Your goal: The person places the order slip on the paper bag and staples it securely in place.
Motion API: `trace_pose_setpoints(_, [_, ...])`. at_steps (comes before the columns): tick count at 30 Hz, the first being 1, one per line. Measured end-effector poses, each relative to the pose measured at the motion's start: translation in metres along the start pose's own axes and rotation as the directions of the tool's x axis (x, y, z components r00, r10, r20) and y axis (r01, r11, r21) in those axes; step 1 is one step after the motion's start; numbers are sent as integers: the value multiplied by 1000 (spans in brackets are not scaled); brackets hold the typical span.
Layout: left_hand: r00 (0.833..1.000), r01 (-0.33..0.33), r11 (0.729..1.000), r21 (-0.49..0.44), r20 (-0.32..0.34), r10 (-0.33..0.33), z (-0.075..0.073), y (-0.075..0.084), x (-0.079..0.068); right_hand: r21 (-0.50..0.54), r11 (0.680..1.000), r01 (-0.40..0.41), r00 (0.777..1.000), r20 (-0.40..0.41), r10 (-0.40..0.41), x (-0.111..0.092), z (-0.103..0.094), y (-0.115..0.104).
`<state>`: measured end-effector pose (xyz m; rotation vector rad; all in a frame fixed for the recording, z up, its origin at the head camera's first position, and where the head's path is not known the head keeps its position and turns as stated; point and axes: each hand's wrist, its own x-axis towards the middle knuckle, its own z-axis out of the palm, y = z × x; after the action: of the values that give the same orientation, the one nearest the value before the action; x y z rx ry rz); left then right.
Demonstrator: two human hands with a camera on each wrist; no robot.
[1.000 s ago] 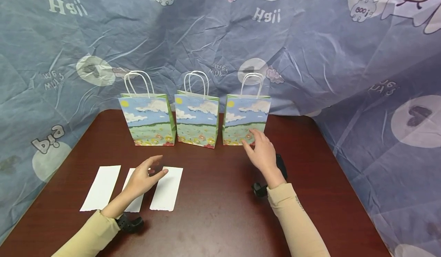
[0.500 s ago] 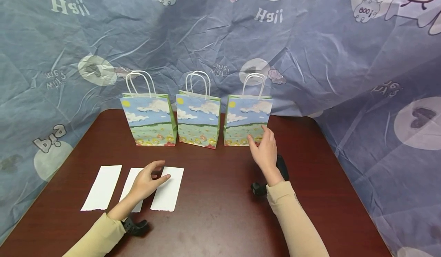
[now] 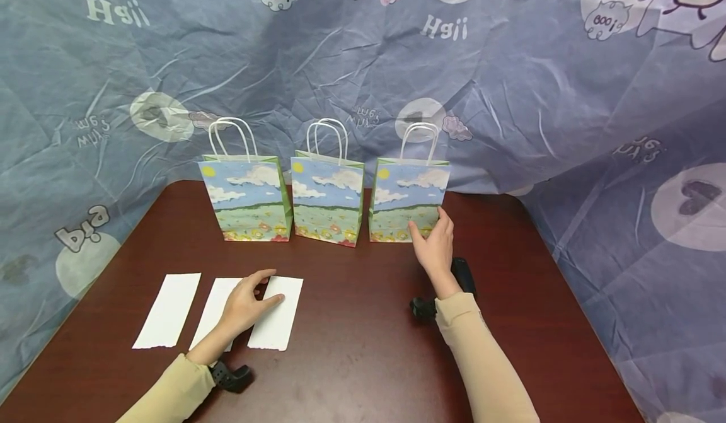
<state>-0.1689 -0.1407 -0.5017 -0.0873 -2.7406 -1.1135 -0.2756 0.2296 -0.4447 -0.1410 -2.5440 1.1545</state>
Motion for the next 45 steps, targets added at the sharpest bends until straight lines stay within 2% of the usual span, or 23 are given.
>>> trace_pose_setpoints(9, [997, -82, 997, 5, -11, 82, 2, -1, -4, 102, 994, -42, 998, -33, 46, 5, 8, 8])
trace_pose_setpoints(15, [997, -80, 997, 10, -14, 80, 2, 0, -3, 192, 980, -59, 997, -35, 66, 13, 9, 14])
trace_pose_setpoints(18, [997, -73, 997, 20, -13, 73, 3, -1, -4, 258, 963, -77, 996, -31, 88, 15, 9, 15])
trace_pose_setpoints(22, [998, -65, 997, 31, -15, 65, 4, -2, -5, 318, 945, -81, 992, -71, 109, 17, 10, 17])
trace_pose_setpoints(31, [995, -84, 995, 58, -46, 86, 6, -3, -7, 454, 891, 6, 973, -207, 99, 21, 10, 11])
trace_pose_setpoints(45, [994, -90, 995, 46, -59, 93, 6, 0, -6, 569, 822, 31, 955, -259, 144, 27, 9, 10])
